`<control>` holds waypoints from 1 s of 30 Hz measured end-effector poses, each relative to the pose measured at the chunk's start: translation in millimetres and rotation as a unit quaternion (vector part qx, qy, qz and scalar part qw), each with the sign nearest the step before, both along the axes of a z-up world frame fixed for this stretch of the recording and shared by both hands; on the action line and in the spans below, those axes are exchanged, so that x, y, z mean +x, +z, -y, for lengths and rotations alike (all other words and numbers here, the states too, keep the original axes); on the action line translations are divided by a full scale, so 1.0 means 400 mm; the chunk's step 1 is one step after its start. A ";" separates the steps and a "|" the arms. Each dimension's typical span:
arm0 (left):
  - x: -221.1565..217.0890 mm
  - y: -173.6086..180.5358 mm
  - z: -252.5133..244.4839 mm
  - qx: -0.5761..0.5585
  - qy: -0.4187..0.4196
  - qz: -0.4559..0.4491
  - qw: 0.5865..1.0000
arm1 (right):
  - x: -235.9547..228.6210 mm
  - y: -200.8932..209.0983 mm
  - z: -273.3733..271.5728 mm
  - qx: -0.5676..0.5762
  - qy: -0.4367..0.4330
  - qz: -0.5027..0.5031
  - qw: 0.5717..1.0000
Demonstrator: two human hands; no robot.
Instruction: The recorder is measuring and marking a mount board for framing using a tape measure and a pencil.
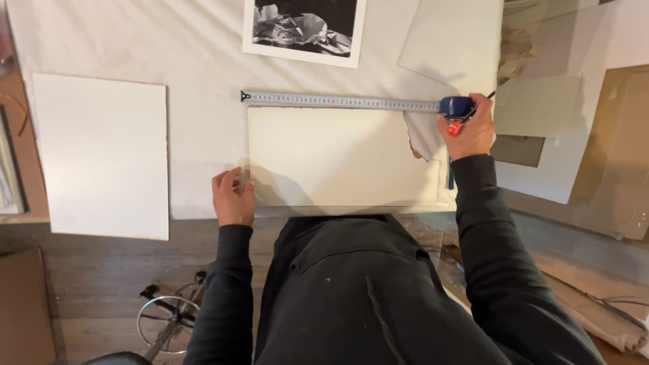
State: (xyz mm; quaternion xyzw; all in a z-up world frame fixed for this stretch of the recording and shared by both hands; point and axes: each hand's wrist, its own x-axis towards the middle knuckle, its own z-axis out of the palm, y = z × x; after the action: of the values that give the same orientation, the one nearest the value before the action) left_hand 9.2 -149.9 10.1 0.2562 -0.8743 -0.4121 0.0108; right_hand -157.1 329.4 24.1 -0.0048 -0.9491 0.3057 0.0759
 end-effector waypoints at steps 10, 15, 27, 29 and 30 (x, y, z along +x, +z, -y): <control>-0.021 0.039 -0.030 0.049 0.014 0.022 0.998 | 0.071 0.047 0.004 0.091 0.005 -0.070 0.993; -0.035 0.073 -0.057 0.060 0.041 0.055 0.996 | 0.171 0.134 0.031 0.144 0.061 -0.106 0.982; -0.001 -0.031 -0.009 0.130 0.055 0.022 0.990 | 0.279 0.034 -0.037 -0.061 -0.072 0.275 0.957; 0.014 -0.045 0.016 0.155 0.053 -0.003 0.986 | 0.282 0.040 -0.048 -0.118 -0.107 0.313 0.936; 0.014 -0.035 0.023 0.265 0.099 0.040 0.958 | 0.291 0.021 -0.072 -0.186 -0.102 0.319 0.924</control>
State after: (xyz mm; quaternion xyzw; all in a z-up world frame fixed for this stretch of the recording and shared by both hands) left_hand 14.9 -159.0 -4.1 0.3518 -0.7036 -0.6152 -0.0517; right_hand -40.7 358.1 32.5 -0.2127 -0.8438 0.4494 -0.2020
